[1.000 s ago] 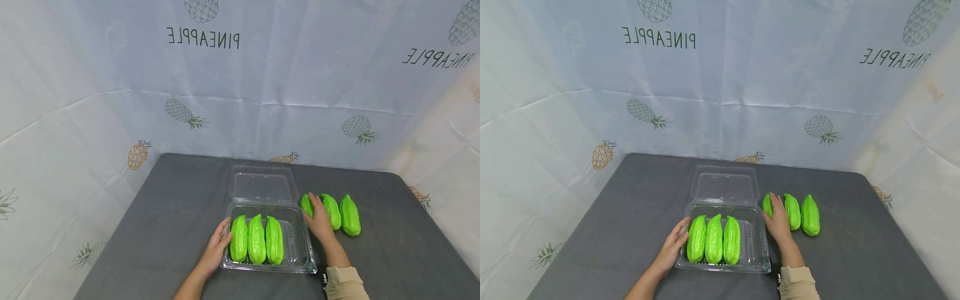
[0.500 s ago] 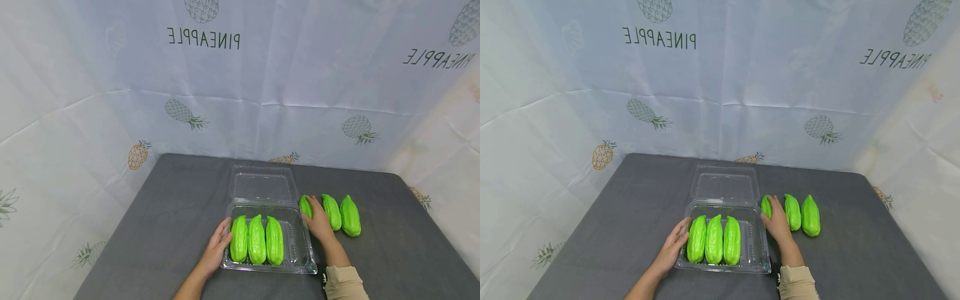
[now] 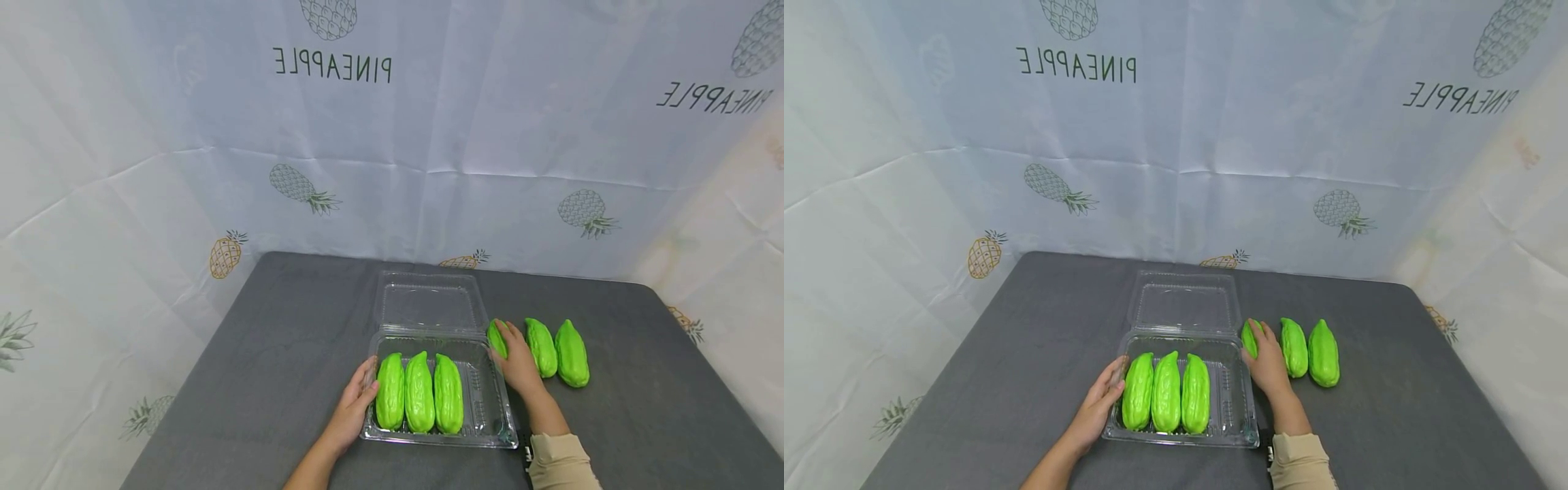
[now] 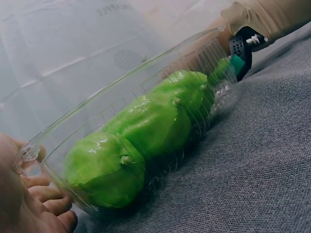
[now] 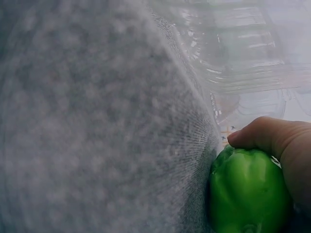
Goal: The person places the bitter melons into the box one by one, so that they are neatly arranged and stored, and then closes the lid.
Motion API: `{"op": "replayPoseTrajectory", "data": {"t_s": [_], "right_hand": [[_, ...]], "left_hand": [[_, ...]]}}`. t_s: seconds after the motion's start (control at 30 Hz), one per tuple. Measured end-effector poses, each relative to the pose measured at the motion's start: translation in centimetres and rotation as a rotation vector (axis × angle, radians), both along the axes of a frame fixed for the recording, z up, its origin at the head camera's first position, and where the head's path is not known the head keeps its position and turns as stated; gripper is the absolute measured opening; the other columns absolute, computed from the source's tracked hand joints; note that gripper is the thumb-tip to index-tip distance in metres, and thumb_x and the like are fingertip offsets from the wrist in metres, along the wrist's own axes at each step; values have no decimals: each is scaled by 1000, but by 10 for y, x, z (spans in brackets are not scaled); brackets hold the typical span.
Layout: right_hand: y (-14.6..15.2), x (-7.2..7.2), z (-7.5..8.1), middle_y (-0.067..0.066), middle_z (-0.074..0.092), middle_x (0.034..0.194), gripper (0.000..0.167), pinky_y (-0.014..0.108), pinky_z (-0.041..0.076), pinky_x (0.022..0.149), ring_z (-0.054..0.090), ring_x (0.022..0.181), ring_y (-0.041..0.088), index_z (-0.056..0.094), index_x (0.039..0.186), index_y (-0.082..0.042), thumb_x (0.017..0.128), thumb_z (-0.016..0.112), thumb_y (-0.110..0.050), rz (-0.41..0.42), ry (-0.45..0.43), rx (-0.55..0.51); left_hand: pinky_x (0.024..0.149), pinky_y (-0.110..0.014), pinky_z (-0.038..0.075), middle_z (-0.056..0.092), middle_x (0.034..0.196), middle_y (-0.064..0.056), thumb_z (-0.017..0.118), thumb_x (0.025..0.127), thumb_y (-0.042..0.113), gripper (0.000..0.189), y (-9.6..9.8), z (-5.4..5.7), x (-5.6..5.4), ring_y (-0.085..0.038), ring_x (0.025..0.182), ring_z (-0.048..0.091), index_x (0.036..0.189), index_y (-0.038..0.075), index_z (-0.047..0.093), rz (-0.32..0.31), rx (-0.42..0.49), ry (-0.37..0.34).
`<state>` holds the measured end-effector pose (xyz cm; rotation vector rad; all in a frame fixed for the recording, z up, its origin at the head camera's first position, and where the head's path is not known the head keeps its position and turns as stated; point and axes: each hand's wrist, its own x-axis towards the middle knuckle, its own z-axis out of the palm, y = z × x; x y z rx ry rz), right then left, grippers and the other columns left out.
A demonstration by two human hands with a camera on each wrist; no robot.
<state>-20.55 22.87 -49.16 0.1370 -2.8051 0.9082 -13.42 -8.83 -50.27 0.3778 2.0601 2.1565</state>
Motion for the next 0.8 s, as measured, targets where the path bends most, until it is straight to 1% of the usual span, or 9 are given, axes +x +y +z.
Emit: {"op": "replayPoseTrajectory", "data": {"t_s": [0.2, 0.47, 0.63, 0.8], "right_hand": [[1, -1, 0, 41, 32, 136, 61, 65, 36, 95, 39, 120, 57, 38, 137, 7, 82, 62, -4, 19, 8, -1], [4, 0, 4, 43, 33, 134, 62, 66, 35, 95, 37, 120, 58, 37, 137, 9, 82, 62, -2, 44, -18, -13], [7, 4, 11, 43, 35, 132, 61, 66, 34, 96, 38, 119, 59, 38, 136, 11, 81, 62, 0, 30, -7, -35], [9, 9, 22, 42, 36, 133, 61, 65, 33, 98, 37, 120, 57, 37, 137, 10, 82, 62, 0, 7, 5, -54]], "left_hand": [[99, -1, 18, 14, 151, -30, 38, 100, 15, 55, 0, -1, -1, -41, 141, 9, 143, -10, 16, 0, 8, 4], [99, -1, 19, 15, 150, -32, 39, 100, 13, 54, 0, -4, -1, -42, 140, 10, 142, -12, 17, 1, 15, 16], [99, -1, 19, 15, 150, -32, 39, 100, 13, 54, 1, -4, -1, -42, 140, 10, 142, -12, 17, 4, 12, 18], [99, -1, 20, 16, 149, -32, 39, 100, 13, 54, 1, -4, -1, -43, 140, 11, 142, -12, 17, 7, 14, 19]]}}
